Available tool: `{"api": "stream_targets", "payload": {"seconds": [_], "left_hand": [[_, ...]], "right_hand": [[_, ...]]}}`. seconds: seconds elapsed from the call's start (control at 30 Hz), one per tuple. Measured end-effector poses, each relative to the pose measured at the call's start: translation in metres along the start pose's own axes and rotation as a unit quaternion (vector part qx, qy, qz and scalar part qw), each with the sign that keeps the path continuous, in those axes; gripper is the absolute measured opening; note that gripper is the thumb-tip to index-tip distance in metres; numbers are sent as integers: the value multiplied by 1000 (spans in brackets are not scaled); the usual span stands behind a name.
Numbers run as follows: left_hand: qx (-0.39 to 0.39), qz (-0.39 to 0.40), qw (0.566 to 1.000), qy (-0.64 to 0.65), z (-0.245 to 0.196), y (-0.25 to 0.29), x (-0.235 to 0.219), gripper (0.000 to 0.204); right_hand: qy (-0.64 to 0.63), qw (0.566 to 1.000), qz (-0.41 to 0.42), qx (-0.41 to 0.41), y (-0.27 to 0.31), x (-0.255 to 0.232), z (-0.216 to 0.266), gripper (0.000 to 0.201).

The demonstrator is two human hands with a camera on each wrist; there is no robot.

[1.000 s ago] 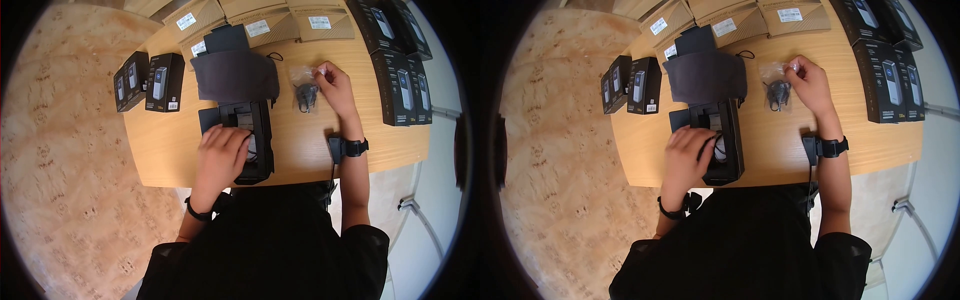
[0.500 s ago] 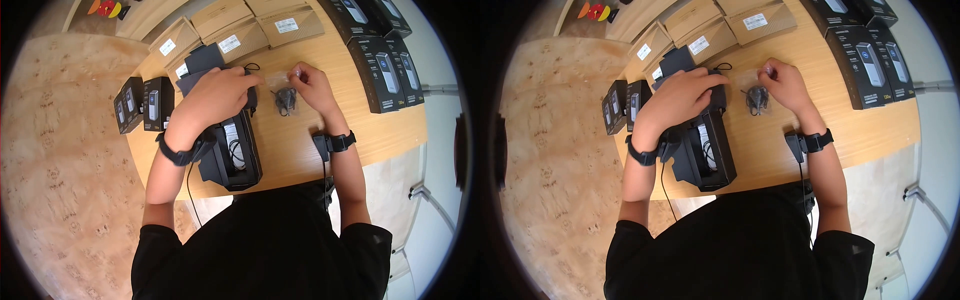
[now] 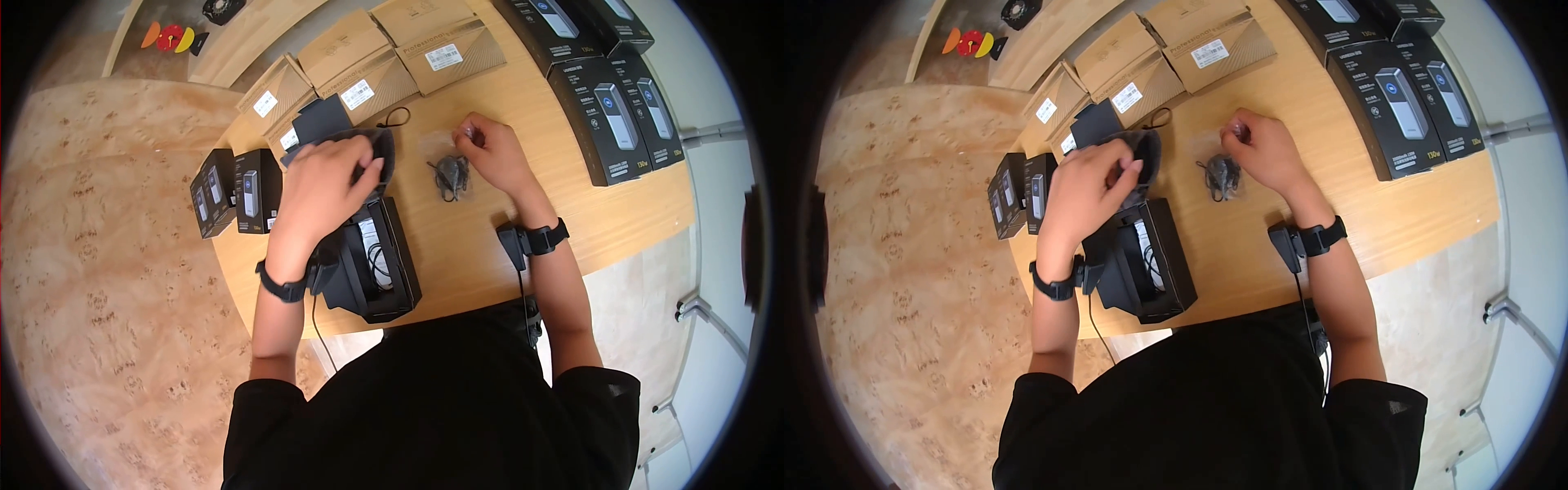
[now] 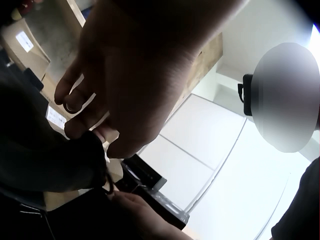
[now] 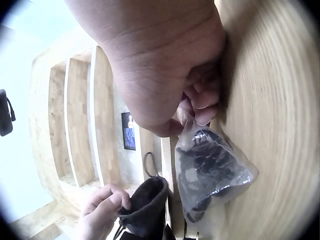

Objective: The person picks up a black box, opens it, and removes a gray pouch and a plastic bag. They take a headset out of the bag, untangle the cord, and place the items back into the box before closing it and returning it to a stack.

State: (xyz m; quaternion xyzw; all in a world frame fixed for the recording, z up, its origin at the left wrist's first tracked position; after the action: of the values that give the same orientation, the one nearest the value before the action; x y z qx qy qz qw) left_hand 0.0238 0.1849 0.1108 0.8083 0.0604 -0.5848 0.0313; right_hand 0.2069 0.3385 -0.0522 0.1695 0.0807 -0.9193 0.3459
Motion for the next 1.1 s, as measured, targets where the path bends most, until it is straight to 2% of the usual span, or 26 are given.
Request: {"api": "stream_targets", "payload": {"seconds": [0.1, 0.2, 0.33, 0.37, 0.47, 0.53, 0.6, 0.7, 0.83, 0.97, 1.03, 1.1], "left_hand": [[-100, -110, 989, 0, 1, 34, -19, 19], [-150, -235, 960, 22, 9, 72, -30, 15], [-206, -330, 920, 58, 9, 120, -41, 17], [-223, -331, 915, 57, 9, 131, -44, 25], [-243, -369, 894, 77, 4, 156, -50, 29], [-228, -397, 887, 61, -1, 173, -56, 34], [-214, -416, 883, 43, -7, 189, -66, 34], [-226, -430, 872, 56, -14, 212, -76, 33], [-221, -427, 875, 54, -17, 234, -75, 31], [-241, -470, 846, 72, -24, 256, -76, 28], [-249, -504, 823, 84, -28, 271, -80, 26], [-264, -487, 827, 94, -26, 285, -81, 26]], "right_hand": [[-16, 1000, -4, -4, 0, 2, -5, 20], [8, 1000, 3, 4, 0, 1, -4, 19], [-23, 1000, 19, -4, 2, 4, -13, 13], [-47, 998, 33, 9, 3, 3, -8, 10], [-107, 992, 52, 36, 15, 0, 2, 9], [-51, 997, 33, 47, 26, -7, 21, 12], [-16, 1000, 2, -7, 40, -14, 31, 14], [-20, 1000, 4, 12, 66, -24, 66, 15], [-59, 994, -45, -86, 95, -28, 112, 15], [-102, 982, -61, -149, 119, -25, 153, 14], [-130, 974, -50, -181, 127, -19, 169, 15], [-167, 966, -17, -196, 135, -15, 182, 19]]}}
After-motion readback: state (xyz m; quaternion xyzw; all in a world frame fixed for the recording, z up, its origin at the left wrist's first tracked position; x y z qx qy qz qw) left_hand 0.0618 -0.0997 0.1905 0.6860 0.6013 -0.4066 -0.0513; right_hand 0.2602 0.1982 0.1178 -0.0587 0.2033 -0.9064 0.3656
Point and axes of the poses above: each hand's wrist, its own y-axis away from the middle knuckle, its own x-axis out of the palm, z = x × y, the point moved 2 cm from there along -y, towards the middle knuckle, and after that the axes turned 6 degrees about y, right-handed, at the moved point
